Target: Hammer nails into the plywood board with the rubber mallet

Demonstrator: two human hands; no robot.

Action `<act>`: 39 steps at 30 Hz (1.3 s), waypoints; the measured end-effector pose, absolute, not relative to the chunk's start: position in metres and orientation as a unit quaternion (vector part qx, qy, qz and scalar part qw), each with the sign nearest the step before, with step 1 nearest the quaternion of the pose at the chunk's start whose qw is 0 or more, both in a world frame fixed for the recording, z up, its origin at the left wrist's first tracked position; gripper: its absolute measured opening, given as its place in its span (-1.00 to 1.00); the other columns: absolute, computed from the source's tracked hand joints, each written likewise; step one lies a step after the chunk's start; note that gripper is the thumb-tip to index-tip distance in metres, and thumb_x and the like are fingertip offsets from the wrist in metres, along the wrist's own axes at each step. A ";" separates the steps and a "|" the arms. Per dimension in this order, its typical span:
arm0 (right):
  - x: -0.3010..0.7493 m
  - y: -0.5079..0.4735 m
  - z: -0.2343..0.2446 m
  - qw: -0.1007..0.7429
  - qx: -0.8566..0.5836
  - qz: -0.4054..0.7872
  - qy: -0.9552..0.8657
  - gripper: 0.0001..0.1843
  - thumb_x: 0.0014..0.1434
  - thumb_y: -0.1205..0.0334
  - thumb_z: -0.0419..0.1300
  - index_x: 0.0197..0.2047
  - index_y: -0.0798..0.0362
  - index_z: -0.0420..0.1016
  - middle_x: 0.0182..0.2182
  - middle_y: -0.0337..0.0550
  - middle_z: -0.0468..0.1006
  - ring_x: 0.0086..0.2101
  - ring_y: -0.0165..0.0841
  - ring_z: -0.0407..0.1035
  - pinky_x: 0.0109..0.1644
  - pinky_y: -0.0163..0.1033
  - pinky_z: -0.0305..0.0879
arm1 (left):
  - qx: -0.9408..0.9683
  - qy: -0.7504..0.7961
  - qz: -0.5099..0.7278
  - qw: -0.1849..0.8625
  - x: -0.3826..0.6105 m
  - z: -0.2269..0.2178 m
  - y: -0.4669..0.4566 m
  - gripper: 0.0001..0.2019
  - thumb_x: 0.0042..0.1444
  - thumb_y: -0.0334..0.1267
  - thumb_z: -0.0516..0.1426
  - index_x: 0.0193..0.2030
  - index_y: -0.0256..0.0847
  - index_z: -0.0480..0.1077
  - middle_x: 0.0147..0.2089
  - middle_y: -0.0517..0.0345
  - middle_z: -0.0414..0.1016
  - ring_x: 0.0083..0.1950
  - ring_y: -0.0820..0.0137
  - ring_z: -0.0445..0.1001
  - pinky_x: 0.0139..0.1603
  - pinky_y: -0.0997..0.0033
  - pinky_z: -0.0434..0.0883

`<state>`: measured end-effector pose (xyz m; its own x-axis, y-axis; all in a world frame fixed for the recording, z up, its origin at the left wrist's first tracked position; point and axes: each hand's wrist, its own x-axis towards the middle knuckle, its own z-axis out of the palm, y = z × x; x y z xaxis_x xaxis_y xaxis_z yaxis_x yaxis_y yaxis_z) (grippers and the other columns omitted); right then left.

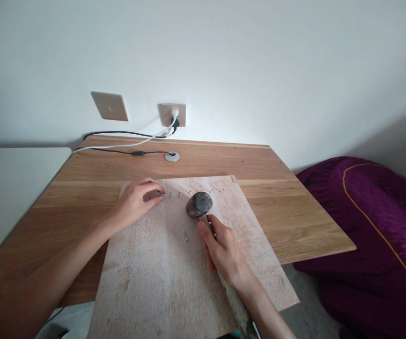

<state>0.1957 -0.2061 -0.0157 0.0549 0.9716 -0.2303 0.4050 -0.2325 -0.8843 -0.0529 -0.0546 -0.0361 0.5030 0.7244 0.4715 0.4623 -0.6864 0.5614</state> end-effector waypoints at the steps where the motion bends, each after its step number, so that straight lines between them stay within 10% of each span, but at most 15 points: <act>1: 0.196 -0.206 -0.016 0.323 -0.650 0.439 -0.529 -0.53 0.49 -0.27 0.06 -0.24 -0.06 0.33 -0.65 -0.44 0.33 -0.76 -0.47 0.23 -0.66 -0.34 0.05 | 0.847 0.353 0.351 0.187 -0.053 -0.037 -0.054 -0.88 0.23 -0.48 0.32 -0.22 -0.16 0.57 -0.22 0.17 0.66 -0.18 0.30 0.62 -0.11 0.29 0.49; 19: 0.171 -0.181 0.026 0.283 -0.641 0.407 -0.587 -0.65 0.47 -0.09 0.03 -0.29 -0.06 0.26 -0.70 -0.50 0.25 -0.77 -0.50 0.22 -0.65 -0.39 0.06 | 0.829 0.389 0.342 0.213 -0.053 -0.043 -0.055 -0.63 0.22 -0.53 0.29 0.12 -0.12 0.52 -0.14 0.15 0.74 0.00 0.16 0.71 0.20 0.01 0.51; 25: 0.151 -0.149 0.041 0.297 -0.596 0.402 -0.628 -0.69 0.49 -0.01 0.03 -0.28 -0.07 0.26 -0.68 -0.49 0.28 -0.76 -0.49 0.27 -0.68 -0.42 0.04 | 0.824 0.350 0.375 0.238 -0.059 -0.049 -0.053 -0.22 0.14 -0.34 0.39 0.47 -0.04 0.24 0.34 -0.09 0.53 0.36 0.02 0.51 0.40 -0.17 0.42; 39: 0.136 -0.136 0.029 0.233 -0.611 0.381 -0.654 -0.71 0.51 0.07 0.04 -0.30 -0.08 0.27 -0.71 -0.45 0.31 -0.76 -0.44 0.30 -0.64 -0.37 0.13 | 0.818 0.357 0.379 0.242 -0.056 -0.049 -0.055 -0.15 0.06 -0.36 0.43 0.46 -0.01 0.21 0.37 -0.12 0.42 0.43 -0.05 0.43 0.44 -0.17 0.41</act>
<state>0.1357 -0.1365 0.0295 -0.1458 0.9760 -0.1618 0.6211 -0.0370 -0.7829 -0.0559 -0.0548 -0.0492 0.4567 0.7687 0.4478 0.4011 -0.6272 0.6676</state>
